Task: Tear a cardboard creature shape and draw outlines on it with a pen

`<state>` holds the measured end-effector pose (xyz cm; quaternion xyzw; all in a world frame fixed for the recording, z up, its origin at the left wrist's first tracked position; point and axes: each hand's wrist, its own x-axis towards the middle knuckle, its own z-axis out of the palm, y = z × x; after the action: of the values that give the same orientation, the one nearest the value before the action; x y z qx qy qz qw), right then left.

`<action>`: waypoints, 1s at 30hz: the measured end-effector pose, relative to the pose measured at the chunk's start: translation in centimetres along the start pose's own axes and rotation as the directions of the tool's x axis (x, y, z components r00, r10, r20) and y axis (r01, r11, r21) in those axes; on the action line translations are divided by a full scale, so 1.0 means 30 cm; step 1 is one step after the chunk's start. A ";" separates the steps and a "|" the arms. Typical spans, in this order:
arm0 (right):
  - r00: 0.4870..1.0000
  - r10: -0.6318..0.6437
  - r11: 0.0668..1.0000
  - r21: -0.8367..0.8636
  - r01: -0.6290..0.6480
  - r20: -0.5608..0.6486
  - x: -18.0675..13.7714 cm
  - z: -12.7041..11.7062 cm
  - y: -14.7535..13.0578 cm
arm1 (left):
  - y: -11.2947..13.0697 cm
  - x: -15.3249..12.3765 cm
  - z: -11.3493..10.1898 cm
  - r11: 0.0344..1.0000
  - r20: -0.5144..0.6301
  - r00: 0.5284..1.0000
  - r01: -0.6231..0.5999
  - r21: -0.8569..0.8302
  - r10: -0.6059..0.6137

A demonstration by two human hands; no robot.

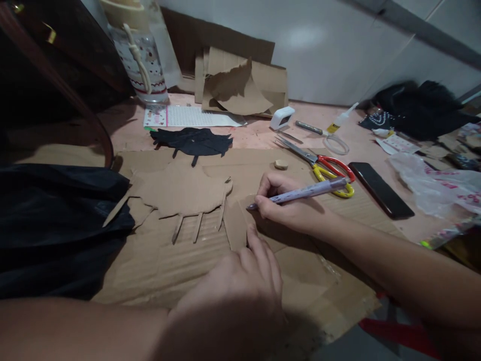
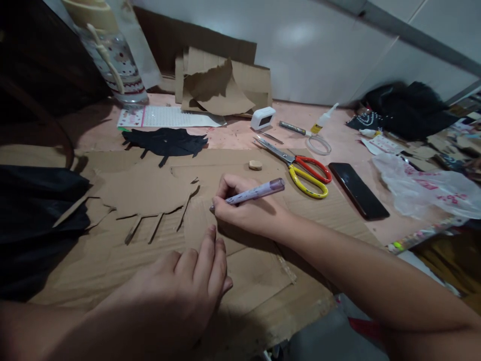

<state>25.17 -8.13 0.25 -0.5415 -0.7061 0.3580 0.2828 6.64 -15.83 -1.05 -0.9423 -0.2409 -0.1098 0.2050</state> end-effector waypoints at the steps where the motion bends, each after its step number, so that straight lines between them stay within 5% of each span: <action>1: 1.000 0.015 1.000 -0.008 -0.015 0.003 -0.001 -0.001 -0.001 | -0.002 0.002 -0.002 1.000 0.001 1.000 0.001 0.004 -0.001; 18: 0.985 0.097 0.987 0.113 -0.114 0.144 -0.015 -0.004 -0.017 | -0.012 0.003 0.000 1.000 -0.042 0.999 -0.015 0.016 0.015; 25: 0.989 0.019 0.981 0.192 0.009 -0.144 -0.012 -0.079 -0.020 | -0.027 0.013 0.003 0.998 -0.083 0.995 -0.056 0.021 0.058; 30: 0.995 0.038 0.978 0.206 -0.019 -0.089 0.001 -0.071 0.000 | -0.005 0.001 0.023 1.000 -0.110 0.994 -0.026 0.017 0.027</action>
<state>26.84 -7.69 1.51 -0.5356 -0.6437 0.4073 0.3644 6.67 -15.39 -1.60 -0.9363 -0.2177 -0.1567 0.2269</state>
